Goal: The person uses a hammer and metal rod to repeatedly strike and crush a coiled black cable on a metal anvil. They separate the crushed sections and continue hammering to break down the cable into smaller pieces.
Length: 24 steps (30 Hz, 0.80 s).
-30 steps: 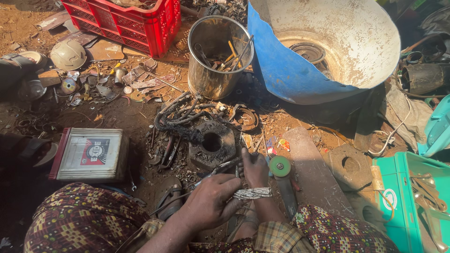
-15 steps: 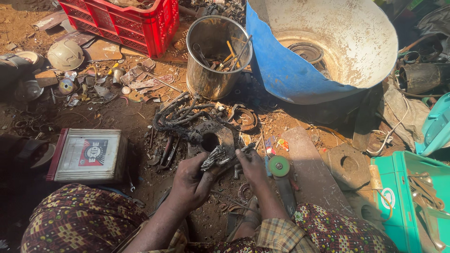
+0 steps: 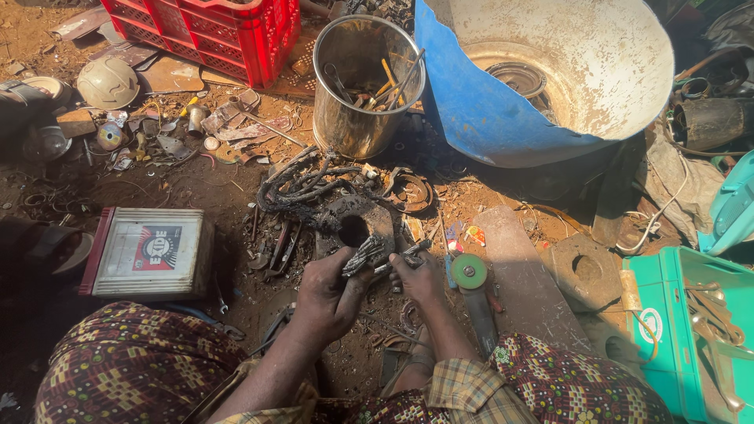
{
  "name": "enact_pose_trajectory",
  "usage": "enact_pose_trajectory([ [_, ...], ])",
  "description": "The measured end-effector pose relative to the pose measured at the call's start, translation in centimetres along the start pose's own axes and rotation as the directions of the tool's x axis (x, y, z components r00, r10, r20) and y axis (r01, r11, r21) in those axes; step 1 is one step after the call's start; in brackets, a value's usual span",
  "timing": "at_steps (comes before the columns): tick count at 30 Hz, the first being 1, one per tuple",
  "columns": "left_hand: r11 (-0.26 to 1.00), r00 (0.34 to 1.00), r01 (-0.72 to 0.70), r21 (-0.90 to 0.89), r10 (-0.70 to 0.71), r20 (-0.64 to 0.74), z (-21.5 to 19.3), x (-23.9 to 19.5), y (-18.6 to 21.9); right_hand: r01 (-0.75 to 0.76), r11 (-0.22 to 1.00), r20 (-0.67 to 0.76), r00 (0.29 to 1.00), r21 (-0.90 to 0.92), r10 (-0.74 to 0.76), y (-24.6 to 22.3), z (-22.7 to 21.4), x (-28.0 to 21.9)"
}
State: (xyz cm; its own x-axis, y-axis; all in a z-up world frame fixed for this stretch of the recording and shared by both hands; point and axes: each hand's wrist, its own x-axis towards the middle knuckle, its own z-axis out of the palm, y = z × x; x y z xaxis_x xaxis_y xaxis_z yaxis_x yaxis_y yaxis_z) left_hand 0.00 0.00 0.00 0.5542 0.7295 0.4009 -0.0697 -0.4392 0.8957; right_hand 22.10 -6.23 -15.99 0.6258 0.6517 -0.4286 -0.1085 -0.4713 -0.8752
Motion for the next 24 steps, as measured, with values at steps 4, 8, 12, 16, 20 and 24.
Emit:
enact_pose_trajectory([
  [4,0.995,0.996,-0.086,-0.043,0.086,0.003,-0.2,0.4,0.2,-0.045,0.995,0.01,0.999,-0.091,0.046,0.1,0.4,0.2],
  [8,0.998,0.998,-0.065,-0.005,0.065,-0.011,-0.3,0.5,0.4,0.079,0.997,0.051,0.995,0.025,-0.08,1.6,0.3,1.4],
  [12,0.999,0.994,0.003,0.044,0.002,-0.111,-0.9,0.8,-0.9,0.014,0.967,0.133,0.99,0.254,-0.049,2.7,-0.9,2.8],
  [16,0.996,0.975,0.087,-0.005,-0.086,-0.206,-1.7,1.0,-2.6,0.292,0.942,0.151,0.951,-0.165,-0.269,1.8,-2.8,3.2],
  [20,0.986,0.952,0.105,-0.127,-0.137,-0.275,-2.8,1.6,-4.0,0.339,0.882,0.168,0.939,-0.327,-0.299,0.2,-3.9,2.3],
  [24,0.88,0.87,0.241,-0.41,-0.383,-0.31,-4.6,3.0,-4.5,0.339,0.862,0.274,0.93,-0.376,-0.246,-1.2,-4.6,1.9],
])
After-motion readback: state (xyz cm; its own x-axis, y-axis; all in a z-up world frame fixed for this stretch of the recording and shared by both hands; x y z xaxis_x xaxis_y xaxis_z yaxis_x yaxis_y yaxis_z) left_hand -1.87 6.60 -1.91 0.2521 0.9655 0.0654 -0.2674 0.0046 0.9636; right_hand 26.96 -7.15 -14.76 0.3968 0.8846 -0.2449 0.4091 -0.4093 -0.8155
